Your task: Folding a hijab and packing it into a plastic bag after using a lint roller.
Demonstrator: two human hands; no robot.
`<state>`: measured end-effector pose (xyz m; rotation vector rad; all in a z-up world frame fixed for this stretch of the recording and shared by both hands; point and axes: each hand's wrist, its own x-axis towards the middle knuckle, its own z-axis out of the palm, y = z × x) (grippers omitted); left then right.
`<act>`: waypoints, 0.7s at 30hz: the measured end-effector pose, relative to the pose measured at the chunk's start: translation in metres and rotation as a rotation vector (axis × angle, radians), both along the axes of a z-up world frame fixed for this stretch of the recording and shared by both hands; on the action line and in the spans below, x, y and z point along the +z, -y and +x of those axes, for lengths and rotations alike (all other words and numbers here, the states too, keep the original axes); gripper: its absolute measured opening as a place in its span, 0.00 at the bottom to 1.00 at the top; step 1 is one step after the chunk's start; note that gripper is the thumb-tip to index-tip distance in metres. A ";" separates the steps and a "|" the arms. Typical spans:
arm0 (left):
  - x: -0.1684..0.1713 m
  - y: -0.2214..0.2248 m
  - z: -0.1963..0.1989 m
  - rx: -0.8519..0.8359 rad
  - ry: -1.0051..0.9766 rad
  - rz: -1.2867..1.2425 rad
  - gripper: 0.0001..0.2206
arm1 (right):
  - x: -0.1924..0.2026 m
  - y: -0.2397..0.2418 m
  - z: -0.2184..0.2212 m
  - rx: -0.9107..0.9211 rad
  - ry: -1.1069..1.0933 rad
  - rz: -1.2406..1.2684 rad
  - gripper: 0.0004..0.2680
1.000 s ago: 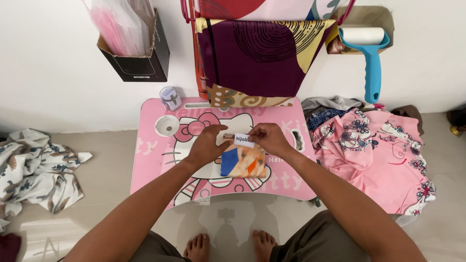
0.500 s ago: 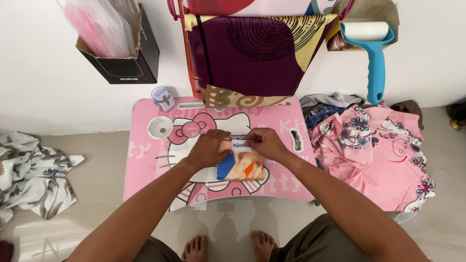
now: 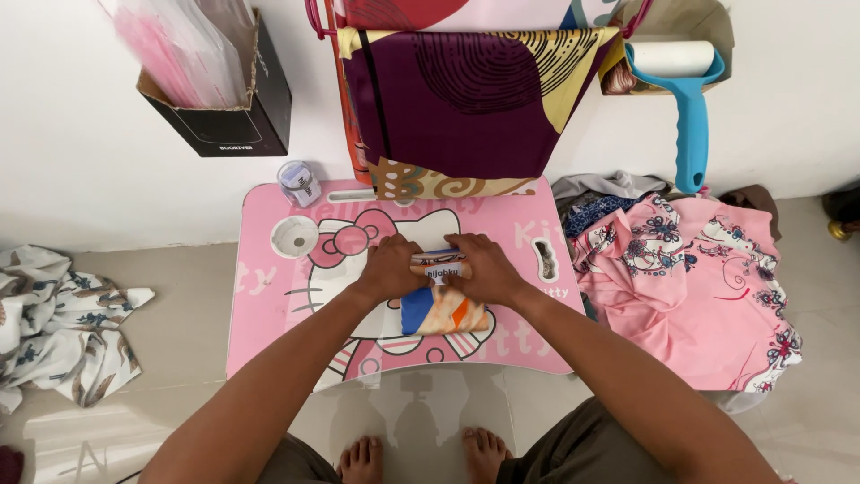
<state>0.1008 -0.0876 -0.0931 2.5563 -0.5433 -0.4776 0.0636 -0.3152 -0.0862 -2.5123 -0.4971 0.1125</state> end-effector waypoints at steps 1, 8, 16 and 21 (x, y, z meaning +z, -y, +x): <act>-0.002 0.001 0.001 0.002 0.000 0.000 0.29 | 0.000 0.000 0.002 0.002 0.000 0.000 0.27; 0.014 0.004 -0.012 0.015 -0.066 -0.187 0.18 | -0.013 0.004 0.006 0.026 0.047 0.048 0.15; 0.037 -0.004 -0.019 0.218 -0.138 -0.653 0.33 | 0.039 0.000 0.000 -0.033 -0.074 0.451 0.08; 0.080 -0.017 -0.042 0.207 -0.502 -0.953 0.25 | 0.094 -0.008 -0.015 0.044 -0.094 0.483 0.08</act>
